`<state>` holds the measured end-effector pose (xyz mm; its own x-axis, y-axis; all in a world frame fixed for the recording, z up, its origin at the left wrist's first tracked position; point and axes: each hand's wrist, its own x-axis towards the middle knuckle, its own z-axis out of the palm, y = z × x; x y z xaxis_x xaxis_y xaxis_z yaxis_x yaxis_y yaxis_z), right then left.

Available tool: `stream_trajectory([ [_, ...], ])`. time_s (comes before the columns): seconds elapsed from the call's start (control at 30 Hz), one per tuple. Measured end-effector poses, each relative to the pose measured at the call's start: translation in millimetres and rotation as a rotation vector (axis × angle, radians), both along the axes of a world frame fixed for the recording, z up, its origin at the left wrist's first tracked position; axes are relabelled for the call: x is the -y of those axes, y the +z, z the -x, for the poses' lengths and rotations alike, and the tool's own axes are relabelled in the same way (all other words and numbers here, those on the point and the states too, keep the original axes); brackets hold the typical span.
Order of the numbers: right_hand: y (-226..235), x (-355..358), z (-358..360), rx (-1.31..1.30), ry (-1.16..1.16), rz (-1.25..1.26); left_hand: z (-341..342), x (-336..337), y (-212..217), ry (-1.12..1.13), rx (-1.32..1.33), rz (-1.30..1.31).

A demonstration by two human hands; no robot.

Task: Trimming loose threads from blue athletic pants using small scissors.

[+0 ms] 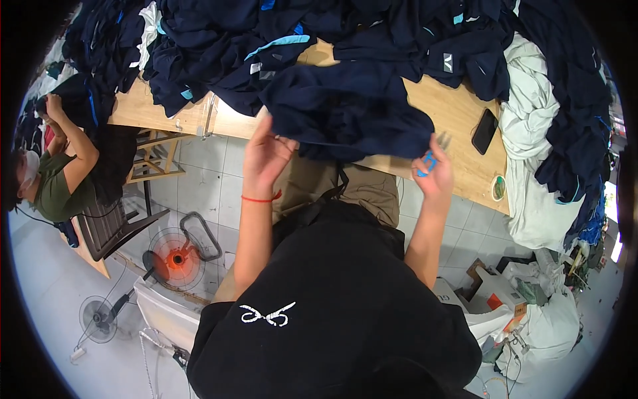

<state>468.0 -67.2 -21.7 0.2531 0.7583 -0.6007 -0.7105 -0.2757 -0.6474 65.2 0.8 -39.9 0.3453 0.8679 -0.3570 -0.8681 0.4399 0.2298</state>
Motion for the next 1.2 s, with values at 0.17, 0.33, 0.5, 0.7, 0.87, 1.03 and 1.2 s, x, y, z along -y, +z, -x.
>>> stream_trajectory([
  [0.17,49.4,1.0,-9.4,-0.388,-0.199,-0.118,41.4,2.4,27.9,0.317,0.153,-0.063],
  [0.33,69.9,4.7,-12.4,-0.331,-0.072,-0.326,54.2,-3.2,56.0,0.327,0.156,-0.191],
  [0.5,100.4,6.5,-1.4,-0.220,-0.063,-0.295,59.4,2.1,60.3,0.370,0.090,-0.243],
  [0.7,104.9,16.0,-10.3,-0.264,-0.021,-0.427,40.7,12.5,76.5,0.301,0.088,-0.328],
  [0.87,105.2,20.0,-17.2,-0.197,-0.040,-0.442,18.9,14.6,90.9,0.295,0.027,-0.307],
  [1.03,115.6,16.3,-4.7,-0.022,-0.202,-0.273,-5.0,16.2,87.2,0.193,0.114,-0.331],
  [1.2,111.4,18.2,-2.4,0.338,0.020,-0.228,-32.3,22.0,93.8,0.058,0.183,-0.313],
])
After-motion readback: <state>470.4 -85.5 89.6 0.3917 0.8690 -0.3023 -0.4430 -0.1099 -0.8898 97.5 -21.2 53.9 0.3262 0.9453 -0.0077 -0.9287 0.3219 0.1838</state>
